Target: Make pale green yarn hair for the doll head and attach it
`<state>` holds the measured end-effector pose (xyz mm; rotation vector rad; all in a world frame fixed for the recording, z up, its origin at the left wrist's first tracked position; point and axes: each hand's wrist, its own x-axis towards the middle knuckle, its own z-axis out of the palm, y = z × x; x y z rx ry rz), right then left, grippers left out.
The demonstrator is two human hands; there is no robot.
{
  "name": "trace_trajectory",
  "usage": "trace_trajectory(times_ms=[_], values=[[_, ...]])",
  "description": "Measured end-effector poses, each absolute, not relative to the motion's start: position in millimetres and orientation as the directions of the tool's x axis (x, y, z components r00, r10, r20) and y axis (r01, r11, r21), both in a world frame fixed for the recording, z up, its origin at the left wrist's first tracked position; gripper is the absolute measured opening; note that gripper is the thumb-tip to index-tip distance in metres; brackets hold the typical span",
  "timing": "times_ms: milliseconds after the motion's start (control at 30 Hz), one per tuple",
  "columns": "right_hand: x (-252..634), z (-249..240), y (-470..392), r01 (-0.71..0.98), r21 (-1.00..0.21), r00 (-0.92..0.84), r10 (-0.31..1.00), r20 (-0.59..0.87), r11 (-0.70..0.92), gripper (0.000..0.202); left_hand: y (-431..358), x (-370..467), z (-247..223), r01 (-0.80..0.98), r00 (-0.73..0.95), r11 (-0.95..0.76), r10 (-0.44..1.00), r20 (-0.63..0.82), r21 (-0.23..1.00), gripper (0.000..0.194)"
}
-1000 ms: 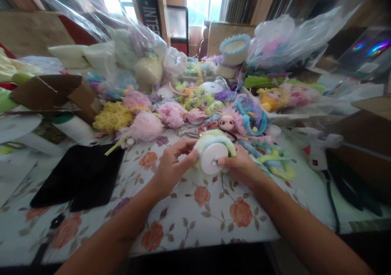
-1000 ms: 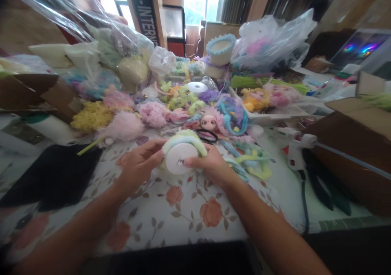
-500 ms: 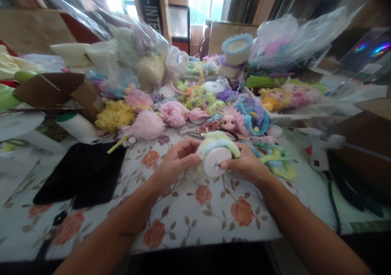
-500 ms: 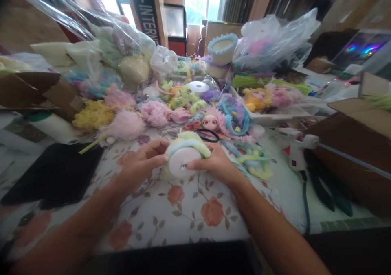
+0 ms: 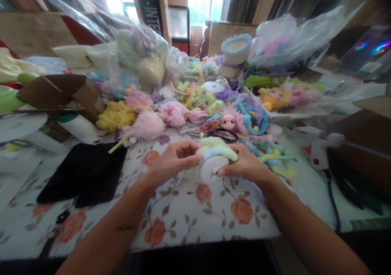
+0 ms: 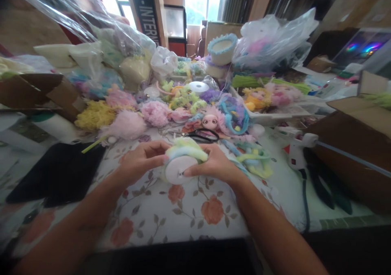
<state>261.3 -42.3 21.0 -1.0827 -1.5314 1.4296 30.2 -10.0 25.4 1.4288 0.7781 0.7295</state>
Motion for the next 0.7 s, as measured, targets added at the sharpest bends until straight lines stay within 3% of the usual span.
trace_trajectory(times_ms=[367,700], values=[[258.3,19.6,-44.3,0.130,-0.991,-0.376,0.925,-0.058,-0.009,0.036,-6.4,26.9,25.0,0.056,0.696,0.156,0.702,-0.150,0.986,0.029],[259.2,20.2,-44.3,0.144,-0.989,-0.374,0.927,-0.034,0.022,0.036,-6.3,27.1,22.7,0.008,0.679,0.163,0.723,-0.125,0.987,0.026]])
